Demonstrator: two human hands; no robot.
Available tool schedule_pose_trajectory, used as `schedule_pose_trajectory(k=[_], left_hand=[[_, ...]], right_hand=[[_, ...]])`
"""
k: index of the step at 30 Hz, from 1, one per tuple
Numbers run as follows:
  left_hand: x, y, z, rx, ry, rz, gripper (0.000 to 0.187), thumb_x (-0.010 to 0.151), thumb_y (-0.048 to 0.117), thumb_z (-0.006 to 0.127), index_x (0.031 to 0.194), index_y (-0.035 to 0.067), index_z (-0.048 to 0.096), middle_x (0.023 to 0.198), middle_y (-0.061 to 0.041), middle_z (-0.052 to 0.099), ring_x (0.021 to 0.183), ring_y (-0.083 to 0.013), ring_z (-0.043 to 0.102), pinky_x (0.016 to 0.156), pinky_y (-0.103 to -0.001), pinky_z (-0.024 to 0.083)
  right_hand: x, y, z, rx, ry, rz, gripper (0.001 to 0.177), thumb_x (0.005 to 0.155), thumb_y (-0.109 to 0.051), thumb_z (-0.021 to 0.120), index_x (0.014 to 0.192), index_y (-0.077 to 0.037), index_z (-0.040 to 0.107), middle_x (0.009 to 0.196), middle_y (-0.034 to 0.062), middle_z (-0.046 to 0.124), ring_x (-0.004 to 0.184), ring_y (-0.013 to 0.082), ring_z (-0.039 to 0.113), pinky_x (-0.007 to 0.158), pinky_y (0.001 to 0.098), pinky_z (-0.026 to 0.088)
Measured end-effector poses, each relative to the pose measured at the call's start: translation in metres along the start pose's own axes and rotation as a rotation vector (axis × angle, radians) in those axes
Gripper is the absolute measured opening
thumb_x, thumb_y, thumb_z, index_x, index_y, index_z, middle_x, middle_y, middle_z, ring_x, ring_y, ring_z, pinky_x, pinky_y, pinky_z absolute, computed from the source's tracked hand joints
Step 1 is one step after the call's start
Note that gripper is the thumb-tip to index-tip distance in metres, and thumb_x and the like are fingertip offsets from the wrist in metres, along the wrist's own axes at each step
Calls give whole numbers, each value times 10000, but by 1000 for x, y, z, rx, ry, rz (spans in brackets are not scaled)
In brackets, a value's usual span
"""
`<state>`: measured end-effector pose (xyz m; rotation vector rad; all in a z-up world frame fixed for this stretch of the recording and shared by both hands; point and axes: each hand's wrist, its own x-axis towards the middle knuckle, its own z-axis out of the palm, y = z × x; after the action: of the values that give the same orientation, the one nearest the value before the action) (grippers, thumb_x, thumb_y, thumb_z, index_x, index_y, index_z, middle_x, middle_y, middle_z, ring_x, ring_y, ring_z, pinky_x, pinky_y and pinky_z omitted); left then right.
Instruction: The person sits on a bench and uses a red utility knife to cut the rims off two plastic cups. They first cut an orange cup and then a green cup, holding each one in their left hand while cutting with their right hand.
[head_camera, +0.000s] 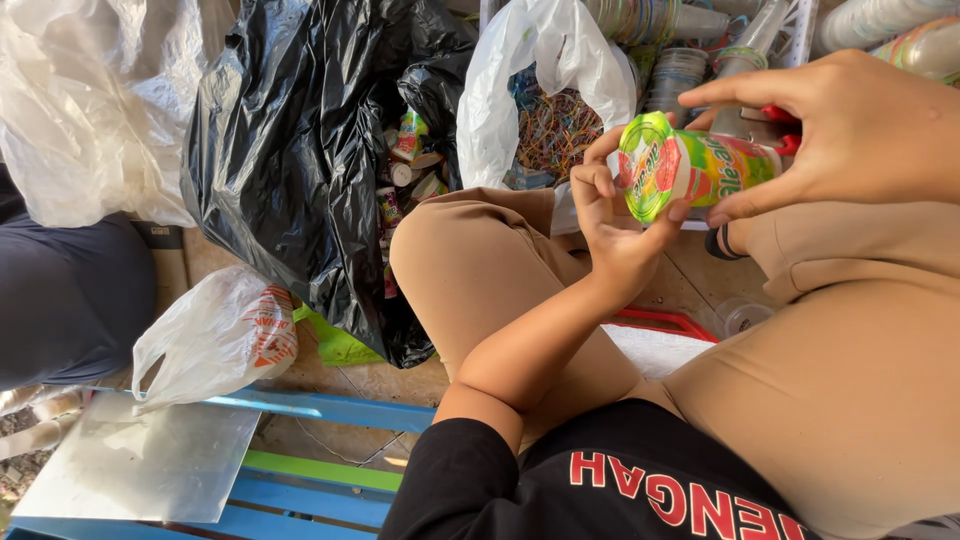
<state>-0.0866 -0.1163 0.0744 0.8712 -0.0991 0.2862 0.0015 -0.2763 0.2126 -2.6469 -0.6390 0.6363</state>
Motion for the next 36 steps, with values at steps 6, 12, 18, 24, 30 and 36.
schedule_pose_trajectory(k=[6,12,18,24,30,36], left_hand=[[2,-4,-3,-33,-15,0,607,798,89,809,1089,179,284,1482,-98,403,1407,-349,496,1191,-450,468],[0,-9,-7,-10,-25,-38,580,793,84,800,1065,174,297,1460,-101,417,1333,-260,517,1136,-369,476],[2,-4,-7,-76,-18,-105,573,797,35,788,1060,167,296,1458,-90,422,1362,-273,510,1158,-389,470],[10,-4,-15,-203,-44,-133,538,868,-29,740,1115,169,304,1514,-101,417,1478,-462,459,1217,-499,463],[11,-2,-14,-214,-32,-172,550,866,-30,748,1115,160,296,1487,-123,441,1445,-449,493,1196,-478,480],[12,-1,-14,-162,-30,-166,575,837,-19,769,1114,155,296,1479,-122,455,1409,-367,529,1171,-429,494]], right_hand=[[4,1,-1,-54,-20,17,988,508,-427,955,1442,-295,660,574,94,704,432,236,567,482,338,460],[3,5,1,-57,-24,-1,843,490,-471,964,1275,-290,716,571,46,692,406,212,560,473,319,442],[-1,3,0,-88,-16,28,859,515,-511,934,1312,-285,707,559,65,695,410,228,571,478,328,453],[-3,5,-1,75,24,36,963,477,-373,995,1382,-192,723,569,54,717,441,192,538,465,305,416],[-3,4,-3,146,-33,117,951,507,-270,1008,1408,-202,712,514,91,753,438,206,547,464,309,401],[-1,5,-4,147,-67,157,891,540,-250,997,1385,-232,714,530,103,767,440,217,557,478,313,397]])
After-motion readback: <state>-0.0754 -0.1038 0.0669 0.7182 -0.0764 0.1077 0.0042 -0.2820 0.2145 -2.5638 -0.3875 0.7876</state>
